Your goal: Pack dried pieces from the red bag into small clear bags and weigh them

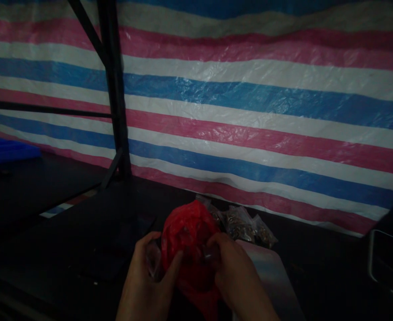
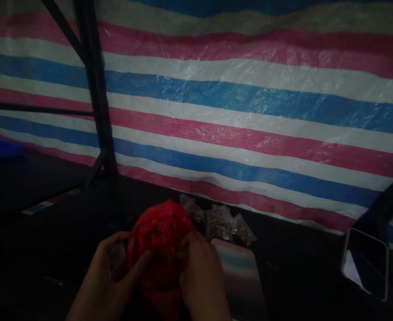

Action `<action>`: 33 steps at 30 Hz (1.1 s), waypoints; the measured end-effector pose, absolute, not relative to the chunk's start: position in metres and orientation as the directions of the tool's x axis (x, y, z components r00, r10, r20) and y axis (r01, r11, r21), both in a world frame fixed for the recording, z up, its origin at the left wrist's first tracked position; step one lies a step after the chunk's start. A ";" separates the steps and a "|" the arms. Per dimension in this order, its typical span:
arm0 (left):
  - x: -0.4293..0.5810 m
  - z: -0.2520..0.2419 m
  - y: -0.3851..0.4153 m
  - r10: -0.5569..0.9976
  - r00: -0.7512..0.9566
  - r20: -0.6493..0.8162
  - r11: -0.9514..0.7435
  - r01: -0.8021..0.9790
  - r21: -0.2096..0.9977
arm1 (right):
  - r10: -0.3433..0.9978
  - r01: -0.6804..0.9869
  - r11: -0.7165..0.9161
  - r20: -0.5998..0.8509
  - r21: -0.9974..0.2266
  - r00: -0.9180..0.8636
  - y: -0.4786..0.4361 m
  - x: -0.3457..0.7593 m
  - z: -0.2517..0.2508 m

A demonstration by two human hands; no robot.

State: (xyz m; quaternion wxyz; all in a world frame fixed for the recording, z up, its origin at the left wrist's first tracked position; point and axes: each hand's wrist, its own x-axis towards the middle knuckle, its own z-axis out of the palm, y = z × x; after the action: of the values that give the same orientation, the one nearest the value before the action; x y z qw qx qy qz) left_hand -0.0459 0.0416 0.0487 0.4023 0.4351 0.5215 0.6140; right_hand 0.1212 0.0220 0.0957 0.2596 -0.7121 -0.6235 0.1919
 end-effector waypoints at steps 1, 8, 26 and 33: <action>-0.044 0.046 0.041 0.959 -0.269 0.091 -0.116 -0.079 0.990 | 0.989 0.783 -0.074 0.054 -0.618 0.136 0.022 0.120 0.096; -0.037 0.045 0.039 0.996 -0.088 -0.015 -0.007 -0.240 0.971 | 0.997 0.682 -0.039 0.018 -0.731 0.076 0.023 0.114 0.095; -0.047 0.071 0.042 0.970 -0.213 -0.120 0.056 -0.283 0.958 | 0.969 0.768 -0.088 0.123 -0.634 0.213 0.036 0.108 0.088; -0.048 0.068 0.043 0.964 -0.261 -0.054 -0.007 -0.225 0.974 | 0.986 0.720 -0.065 0.065 -0.691 0.152 0.034 0.107 0.091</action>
State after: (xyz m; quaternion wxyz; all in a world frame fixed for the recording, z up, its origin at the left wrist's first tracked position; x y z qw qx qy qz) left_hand -0.0477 0.0434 0.0681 0.4875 0.3629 0.5088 0.6098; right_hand 0.1067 0.0335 0.0911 0.3029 -0.6960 -0.6128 0.2197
